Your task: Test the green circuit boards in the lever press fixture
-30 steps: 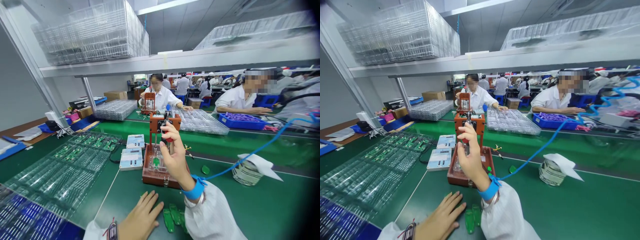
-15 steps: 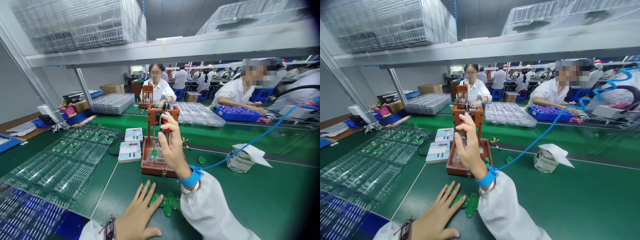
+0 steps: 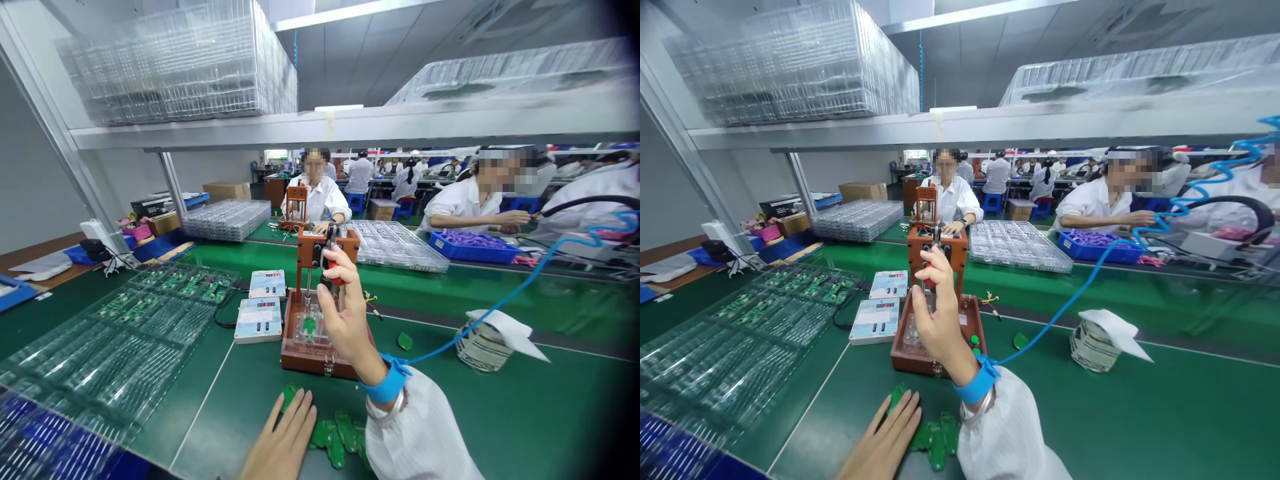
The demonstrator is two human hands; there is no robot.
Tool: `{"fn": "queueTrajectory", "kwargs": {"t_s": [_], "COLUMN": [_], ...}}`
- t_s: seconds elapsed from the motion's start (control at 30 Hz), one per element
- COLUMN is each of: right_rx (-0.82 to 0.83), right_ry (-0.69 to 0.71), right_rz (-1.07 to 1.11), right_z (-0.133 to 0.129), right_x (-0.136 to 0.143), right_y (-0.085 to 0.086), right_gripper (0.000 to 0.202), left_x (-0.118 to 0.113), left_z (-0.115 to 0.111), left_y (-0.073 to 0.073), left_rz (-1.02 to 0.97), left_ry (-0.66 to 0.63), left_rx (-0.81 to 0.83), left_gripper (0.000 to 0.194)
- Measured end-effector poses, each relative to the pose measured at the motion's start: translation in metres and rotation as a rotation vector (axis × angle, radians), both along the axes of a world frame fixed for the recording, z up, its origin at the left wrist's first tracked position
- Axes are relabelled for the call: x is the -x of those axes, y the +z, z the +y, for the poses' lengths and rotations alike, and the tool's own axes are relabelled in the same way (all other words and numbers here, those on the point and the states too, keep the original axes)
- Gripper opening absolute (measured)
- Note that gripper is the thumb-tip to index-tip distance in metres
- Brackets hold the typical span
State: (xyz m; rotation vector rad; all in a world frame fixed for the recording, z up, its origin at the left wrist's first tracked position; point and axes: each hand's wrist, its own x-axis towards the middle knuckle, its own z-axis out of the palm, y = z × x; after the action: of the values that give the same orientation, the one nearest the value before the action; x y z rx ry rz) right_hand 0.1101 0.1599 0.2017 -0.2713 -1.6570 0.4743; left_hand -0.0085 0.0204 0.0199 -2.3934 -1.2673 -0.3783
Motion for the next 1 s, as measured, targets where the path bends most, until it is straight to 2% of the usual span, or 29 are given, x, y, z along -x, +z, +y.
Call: {"fn": "queueTrajectory", "kwargs": {"t_s": [0.2, 0.3, 0.4, 0.47, 0.53, 0.67, 0.77, 1.0], "right_rx": [0.004, -0.002, -0.009, -0.011, -0.014, -0.045, -0.071, -0.003], "right_ry": [0.0, -0.015, -0.024, -0.033, -0.052, -0.083, -0.095, -0.047], "right_rz": [0.002, 0.016, 0.049, 0.082, 0.113, 0.147, 0.134, 0.119], "right_z": [0.002, 0.003, 0.005, 0.005, 0.006, 0.007, 0.006, 0.002], "right_x": [0.002, 0.004, 0.009, 0.014, 0.018, 0.022, 0.021, 0.016], "right_y": [-0.004, -0.007, -0.009, -0.01, -0.011, -0.01, -0.009, -0.007], "right_gripper": [0.014, 0.014, 0.014, 0.014, 0.014, 0.015, 0.017, 0.016], "left_x": [-0.003, -0.007, -0.012, -0.013, -0.012, -0.004, -0.002, 0.001], "left_z": [0.006, 0.014, 0.027, 0.032, 0.032, 0.02, 0.013, 0.012], "left_y": [-0.02, -0.038, -0.06, -0.067, -0.063, -0.037, -0.023, -0.023], "left_rz": [0.011, -0.028, -0.152, -0.18, -0.115, 0.033, 0.054, 0.072], "left_ry": [0.05, 0.089, 0.102, 0.116, 0.13, 0.092, 0.073, 0.049], "left_rx": [-0.209, -0.316, -0.515, -0.6, -0.563, -0.388, -0.347, -0.283], "left_gripper": [0.058, 0.044, 0.031, 0.028, 0.027, 0.037, 0.039, 0.055]}}
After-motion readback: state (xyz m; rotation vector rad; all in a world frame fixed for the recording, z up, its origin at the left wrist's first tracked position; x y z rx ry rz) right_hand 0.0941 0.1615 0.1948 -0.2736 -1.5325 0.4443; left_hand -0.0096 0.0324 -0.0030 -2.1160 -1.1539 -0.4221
